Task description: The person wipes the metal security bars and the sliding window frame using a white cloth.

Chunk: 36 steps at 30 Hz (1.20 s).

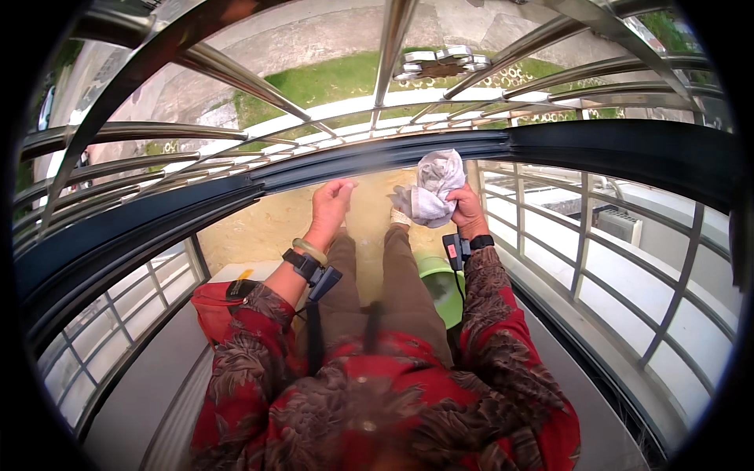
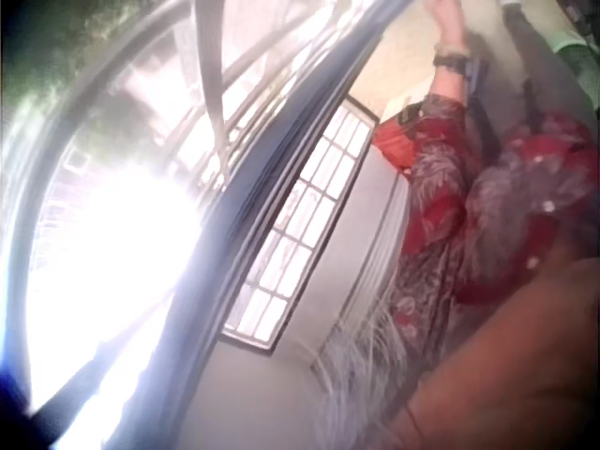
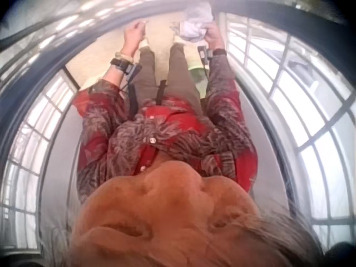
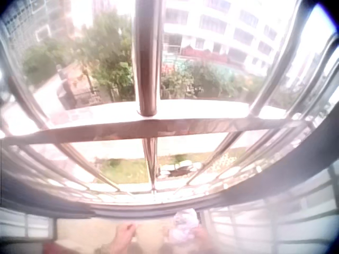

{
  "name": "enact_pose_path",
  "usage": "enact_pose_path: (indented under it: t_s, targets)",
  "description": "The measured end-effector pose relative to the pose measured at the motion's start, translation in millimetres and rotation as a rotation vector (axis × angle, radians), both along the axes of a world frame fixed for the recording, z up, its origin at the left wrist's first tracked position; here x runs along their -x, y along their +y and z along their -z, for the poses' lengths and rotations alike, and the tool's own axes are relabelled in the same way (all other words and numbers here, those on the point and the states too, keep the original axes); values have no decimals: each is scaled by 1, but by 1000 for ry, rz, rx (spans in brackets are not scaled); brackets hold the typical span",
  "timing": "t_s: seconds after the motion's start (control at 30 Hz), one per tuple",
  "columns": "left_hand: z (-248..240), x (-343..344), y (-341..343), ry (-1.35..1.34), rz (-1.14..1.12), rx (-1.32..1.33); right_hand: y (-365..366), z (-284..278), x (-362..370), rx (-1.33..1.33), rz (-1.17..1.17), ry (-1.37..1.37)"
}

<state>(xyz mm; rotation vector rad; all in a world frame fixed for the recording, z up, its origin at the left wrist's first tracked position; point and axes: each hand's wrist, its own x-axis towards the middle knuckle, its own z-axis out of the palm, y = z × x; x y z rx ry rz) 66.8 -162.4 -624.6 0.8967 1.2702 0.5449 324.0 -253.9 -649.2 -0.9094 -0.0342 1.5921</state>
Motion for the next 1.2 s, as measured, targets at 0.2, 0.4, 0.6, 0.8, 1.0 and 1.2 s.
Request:
enact_pose_path:
  t_s: [0.2, 0.4, 0.6, 0.8, 1.0, 1.2]
  targets:
    - [-28, -73, -8, -121, 136, -180, -18, -18, -4, -81, 86, 183]
    - [-61, -109, -11, -20, 354, -524, -16, -44, -6, -86, -99, -38]
    - [-70, -126, -3, -2, 459, -755, -20, -51, -16, -103, -208, -144]
    - [-63, -134, 0, 81, 444, -1003, -16, -60, -17, -53, -186, -159]
    - [-61, -145, 50, -247, -175, -38, -31, -46, -27, -21, 44, -26]
    - [-70, -173, 91, -409, -220, -21, -57, -39, -37, -20, 207, 94]
